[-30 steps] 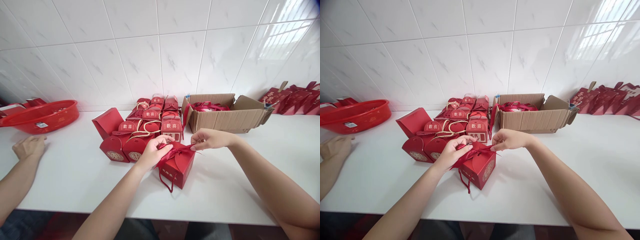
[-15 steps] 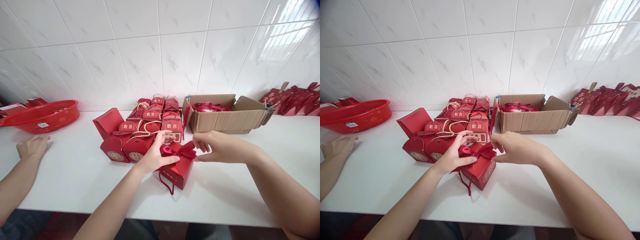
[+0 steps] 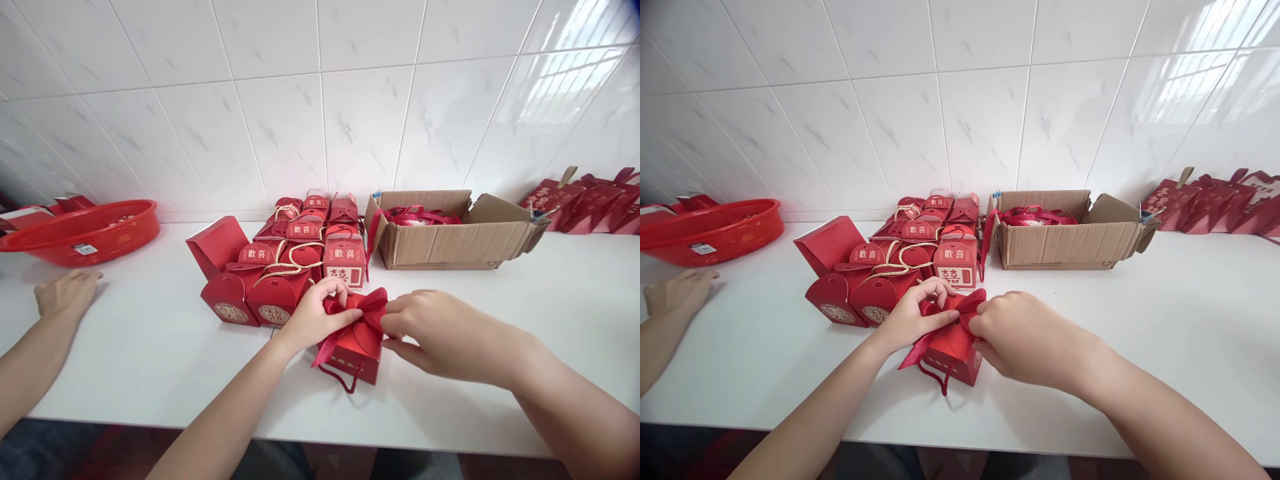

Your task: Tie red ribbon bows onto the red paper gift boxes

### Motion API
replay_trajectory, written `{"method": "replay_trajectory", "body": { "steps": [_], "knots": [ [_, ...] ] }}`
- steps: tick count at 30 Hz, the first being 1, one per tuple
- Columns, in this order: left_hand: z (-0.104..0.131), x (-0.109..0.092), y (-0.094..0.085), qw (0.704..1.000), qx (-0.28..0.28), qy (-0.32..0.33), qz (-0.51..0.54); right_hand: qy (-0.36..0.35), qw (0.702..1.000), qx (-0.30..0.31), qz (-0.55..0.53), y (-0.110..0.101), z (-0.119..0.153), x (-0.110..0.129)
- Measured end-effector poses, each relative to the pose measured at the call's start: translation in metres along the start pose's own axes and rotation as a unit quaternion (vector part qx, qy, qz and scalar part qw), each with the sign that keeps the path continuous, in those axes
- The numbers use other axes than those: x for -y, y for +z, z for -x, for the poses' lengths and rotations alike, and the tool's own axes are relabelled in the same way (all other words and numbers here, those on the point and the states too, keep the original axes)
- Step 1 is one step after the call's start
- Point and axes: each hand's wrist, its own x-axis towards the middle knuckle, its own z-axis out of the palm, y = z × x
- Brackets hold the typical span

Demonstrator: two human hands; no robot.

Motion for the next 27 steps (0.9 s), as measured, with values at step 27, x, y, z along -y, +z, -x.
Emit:
{"method": "replay_trajectory", "body": {
  "steps": [27],
  "knots": [
    [0.001, 0.0, 0.003, 0.996, 0.016, -0.041, 0.079, -0.124, 0.98, -0.156, -0.001, 0.01, -0.007, 0.024]
  ]
}}
